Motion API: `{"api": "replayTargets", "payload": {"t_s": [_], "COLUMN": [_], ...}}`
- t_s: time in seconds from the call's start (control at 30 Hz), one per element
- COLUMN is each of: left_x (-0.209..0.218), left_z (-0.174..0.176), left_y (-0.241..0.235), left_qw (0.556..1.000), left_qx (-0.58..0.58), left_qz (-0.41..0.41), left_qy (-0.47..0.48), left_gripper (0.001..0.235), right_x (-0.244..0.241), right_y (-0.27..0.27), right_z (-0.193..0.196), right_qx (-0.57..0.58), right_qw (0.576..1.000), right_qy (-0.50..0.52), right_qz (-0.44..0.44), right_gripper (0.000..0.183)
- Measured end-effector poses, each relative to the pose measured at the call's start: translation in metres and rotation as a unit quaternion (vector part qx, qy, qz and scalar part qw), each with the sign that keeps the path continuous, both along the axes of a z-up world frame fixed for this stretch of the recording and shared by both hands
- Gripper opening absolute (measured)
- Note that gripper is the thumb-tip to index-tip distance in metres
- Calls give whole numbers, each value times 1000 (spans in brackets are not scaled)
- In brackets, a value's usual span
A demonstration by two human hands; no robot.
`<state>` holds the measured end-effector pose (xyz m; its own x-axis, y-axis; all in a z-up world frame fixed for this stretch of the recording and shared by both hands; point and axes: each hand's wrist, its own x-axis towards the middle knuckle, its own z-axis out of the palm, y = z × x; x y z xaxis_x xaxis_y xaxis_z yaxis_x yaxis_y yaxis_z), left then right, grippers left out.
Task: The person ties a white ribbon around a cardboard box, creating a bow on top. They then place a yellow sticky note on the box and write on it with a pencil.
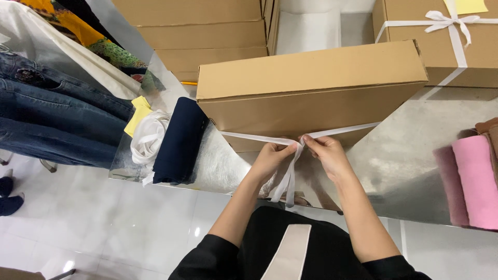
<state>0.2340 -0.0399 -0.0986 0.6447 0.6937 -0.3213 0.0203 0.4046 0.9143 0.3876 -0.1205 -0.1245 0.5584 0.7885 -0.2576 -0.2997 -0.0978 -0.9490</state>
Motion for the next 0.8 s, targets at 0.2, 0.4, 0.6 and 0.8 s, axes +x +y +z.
{"api": "replayTargets", "payload": {"t_s": [0.2,0.4,0.6,0.8], "left_x": [2,-1,2,-8], "left_z": [-26,1,-26,-33], "left_y": [7,4,8,13], "left_qw": [1000,997,988,980], "left_qx": [-4,68,133,178], "left_qz": [-10,-7,7,-14], "left_qy": [-16,29,72,83], "left_gripper": [32,29,22,18], "right_x": [-3,-36,-52,-45], "right_y": [3,-10,-17,-27], "right_z": [-19,31,16,6], "right_qx": [4,-12,4,8], "right_qw": [999,990,990,990], "right_qy": [38,133,139,136], "right_qz": [-7,-31,8,48], "right_gripper": [21,37,36,45]}}
